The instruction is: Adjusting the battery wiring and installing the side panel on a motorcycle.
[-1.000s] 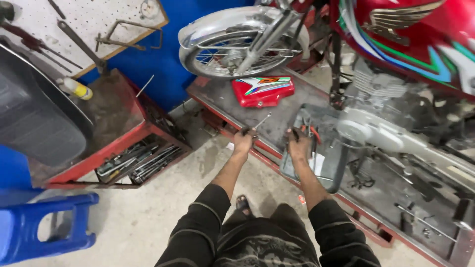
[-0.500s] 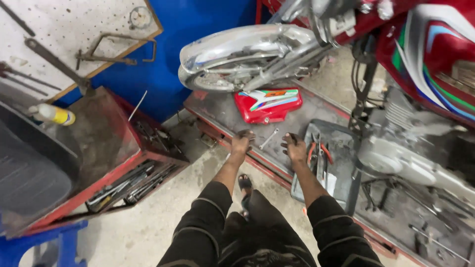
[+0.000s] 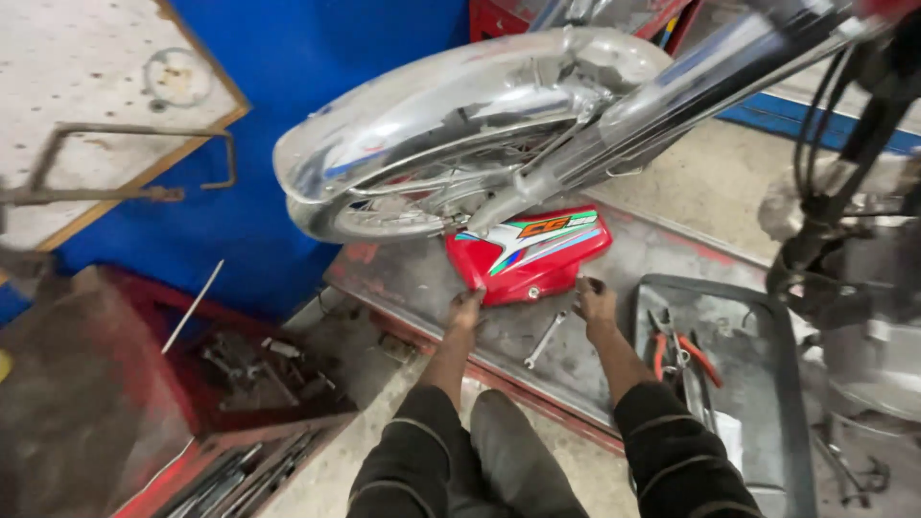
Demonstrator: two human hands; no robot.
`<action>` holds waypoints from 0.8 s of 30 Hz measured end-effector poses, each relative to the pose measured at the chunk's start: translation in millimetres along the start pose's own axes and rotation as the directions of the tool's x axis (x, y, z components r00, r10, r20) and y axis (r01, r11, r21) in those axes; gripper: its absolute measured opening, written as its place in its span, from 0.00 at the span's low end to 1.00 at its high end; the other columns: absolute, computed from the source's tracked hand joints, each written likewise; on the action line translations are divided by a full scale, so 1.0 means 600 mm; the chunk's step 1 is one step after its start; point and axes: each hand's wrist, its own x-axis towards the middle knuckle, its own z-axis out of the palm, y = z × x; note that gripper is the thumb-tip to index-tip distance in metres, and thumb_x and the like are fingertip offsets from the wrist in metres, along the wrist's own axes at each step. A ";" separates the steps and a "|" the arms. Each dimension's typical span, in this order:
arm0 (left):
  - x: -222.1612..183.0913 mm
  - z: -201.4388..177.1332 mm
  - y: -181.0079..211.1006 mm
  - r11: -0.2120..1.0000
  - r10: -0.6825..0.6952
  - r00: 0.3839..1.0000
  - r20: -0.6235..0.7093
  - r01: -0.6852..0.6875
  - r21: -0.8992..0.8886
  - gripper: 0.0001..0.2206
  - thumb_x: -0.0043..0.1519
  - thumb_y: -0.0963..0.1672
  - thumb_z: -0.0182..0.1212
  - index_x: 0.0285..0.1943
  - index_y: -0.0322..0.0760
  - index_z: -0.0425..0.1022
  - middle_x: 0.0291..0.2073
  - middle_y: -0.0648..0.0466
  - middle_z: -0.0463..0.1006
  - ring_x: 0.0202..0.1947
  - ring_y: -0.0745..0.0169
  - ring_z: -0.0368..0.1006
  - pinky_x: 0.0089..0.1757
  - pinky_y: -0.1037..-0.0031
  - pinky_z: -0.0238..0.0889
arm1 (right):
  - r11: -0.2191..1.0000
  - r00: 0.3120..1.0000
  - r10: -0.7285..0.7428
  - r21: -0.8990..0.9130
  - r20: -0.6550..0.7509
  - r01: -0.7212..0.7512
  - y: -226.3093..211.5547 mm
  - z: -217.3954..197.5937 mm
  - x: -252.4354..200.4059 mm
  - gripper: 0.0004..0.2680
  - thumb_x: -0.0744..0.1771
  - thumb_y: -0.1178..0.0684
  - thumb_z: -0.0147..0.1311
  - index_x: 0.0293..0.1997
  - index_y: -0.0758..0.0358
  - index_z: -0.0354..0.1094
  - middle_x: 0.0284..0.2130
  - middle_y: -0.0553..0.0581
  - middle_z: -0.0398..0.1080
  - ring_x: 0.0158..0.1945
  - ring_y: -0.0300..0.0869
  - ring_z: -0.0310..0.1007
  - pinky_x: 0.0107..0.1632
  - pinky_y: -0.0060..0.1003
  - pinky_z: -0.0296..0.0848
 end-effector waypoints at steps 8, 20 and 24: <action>0.018 0.022 0.003 0.759 0.093 0.994 -0.050 -0.103 -0.643 0.37 0.57 0.47 0.73 0.73 0.38 0.55 0.58 0.44 0.69 0.33 0.57 0.72 0.27 0.79 0.67 | 0.956 0.996 0.043 0.294 -0.075 -0.019 0.083 0.025 0.130 0.26 0.64 0.45 0.65 0.62 0.71 0.57 0.42 0.67 0.69 0.41 0.48 0.72 0.39 0.39 0.72; -0.253 -0.105 -0.024 0.757 0.291 0.933 0.211 -0.090 -0.647 0.31 0.60 0.39 0.66 0.72 0.43 0.56 0.62 0.37 0.61 0.59 0.38 0.61 0.59 0.46 0.55 | 0.843 0.981 0.024 0.524 0.194 -0.124 0.033 -0.119 -0.151 0.25 0.63 0.59 0.63 0.67 0.58 0.55 0.56 0.58 0.59 0.60 0.51 0.60 0.64 0.59 0.54; -0.335 -0.154 -0.038 0.804 0.351 0.907 0.232 -0.164 -0.572 0.33 0.60 0.33 0.59 0.74 0.36 0.50 0.65 0.29 0.55 0.67 0.28 0.53 0.61 0.43 0.54 | 0.854 0.968 -0.063 0.515 0.244 -0.074 -0.035 -0.166 -0.300 0.30 0.60 0.69 0.58 0.69 0.59 0.52 0.64 0.67 0.53 0.68 0.63 0.51 0.66 0.72 0.49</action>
